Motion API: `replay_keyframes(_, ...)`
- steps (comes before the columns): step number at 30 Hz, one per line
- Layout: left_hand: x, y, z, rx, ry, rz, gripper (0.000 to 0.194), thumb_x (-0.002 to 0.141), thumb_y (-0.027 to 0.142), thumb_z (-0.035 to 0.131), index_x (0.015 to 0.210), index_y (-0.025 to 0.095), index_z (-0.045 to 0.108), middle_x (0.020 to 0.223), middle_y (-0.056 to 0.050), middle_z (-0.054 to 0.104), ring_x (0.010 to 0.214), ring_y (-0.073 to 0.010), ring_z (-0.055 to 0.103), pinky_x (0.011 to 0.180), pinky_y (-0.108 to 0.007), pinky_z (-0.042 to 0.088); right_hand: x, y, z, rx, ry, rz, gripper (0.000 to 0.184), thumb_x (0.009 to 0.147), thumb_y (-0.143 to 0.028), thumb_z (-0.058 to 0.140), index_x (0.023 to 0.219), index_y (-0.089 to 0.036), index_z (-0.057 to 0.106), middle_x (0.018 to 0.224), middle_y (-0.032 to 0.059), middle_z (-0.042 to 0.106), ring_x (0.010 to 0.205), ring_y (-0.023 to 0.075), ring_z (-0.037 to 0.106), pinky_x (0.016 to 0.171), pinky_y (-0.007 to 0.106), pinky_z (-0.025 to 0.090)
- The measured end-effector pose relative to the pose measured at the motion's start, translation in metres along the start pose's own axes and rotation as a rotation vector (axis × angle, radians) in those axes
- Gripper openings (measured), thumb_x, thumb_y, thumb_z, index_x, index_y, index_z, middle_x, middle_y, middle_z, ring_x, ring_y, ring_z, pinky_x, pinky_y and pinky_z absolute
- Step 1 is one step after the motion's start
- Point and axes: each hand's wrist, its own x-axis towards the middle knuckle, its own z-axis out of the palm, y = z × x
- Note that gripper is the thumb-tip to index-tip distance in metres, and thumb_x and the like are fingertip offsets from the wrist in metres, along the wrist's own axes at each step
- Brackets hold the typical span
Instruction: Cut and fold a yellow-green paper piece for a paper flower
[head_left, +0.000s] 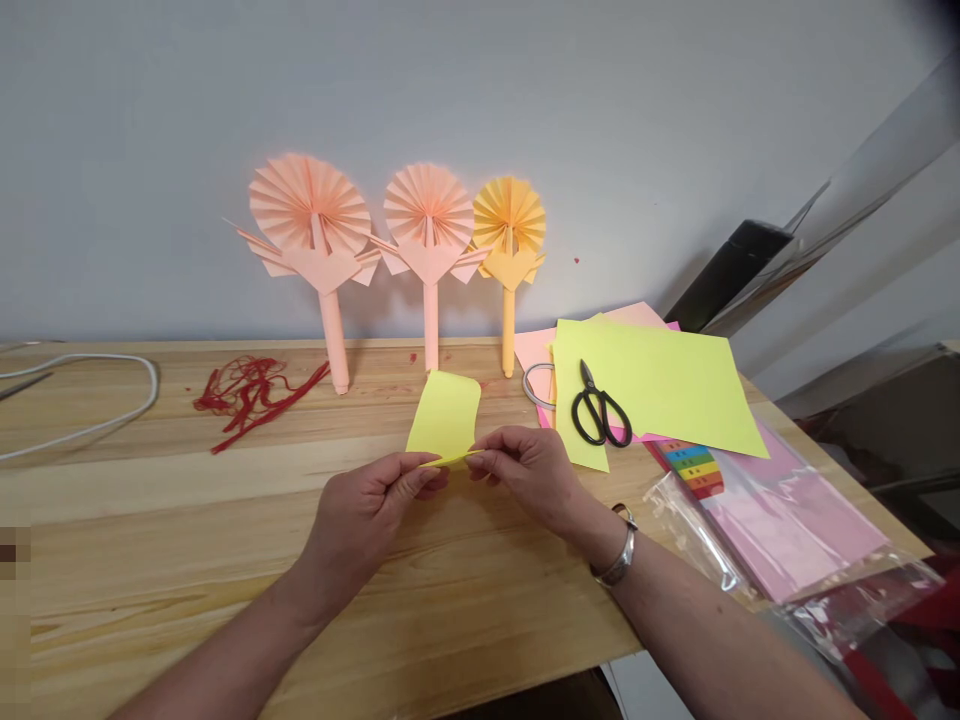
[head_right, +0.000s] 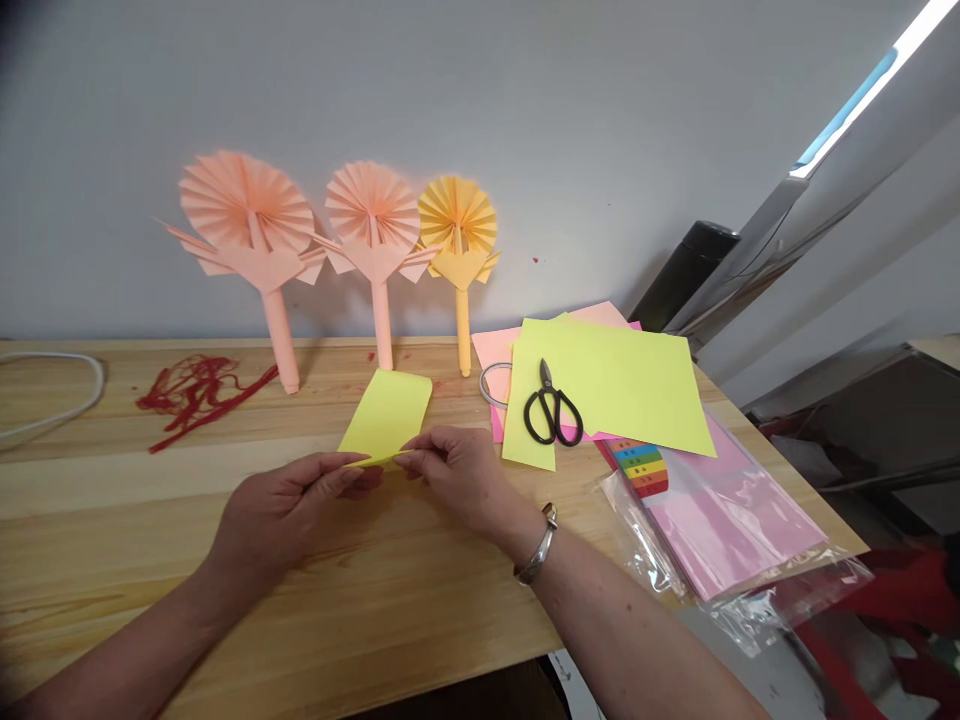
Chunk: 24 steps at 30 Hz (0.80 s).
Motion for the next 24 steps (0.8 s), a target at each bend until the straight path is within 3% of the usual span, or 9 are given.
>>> replay_keyframes(24,-0.0044,0.0027,-0.0007,0.076,0.009,0.093,0.027,0.083,0.041,0.050,0.078,0.023,0.069,0.072,0.002,0.075,0.064,-0.0158,0.068,0.066,-0.024,0.052,-0.0038,-0.0063,0.0015,-0.025,-0.022,-0.082,0.015,0.079,-0.022,0.059,0.065,-0.018,0.064,0.062,-0.0008,0.063,0.059,0.0110,0.056,0.057,0.022,0.047)
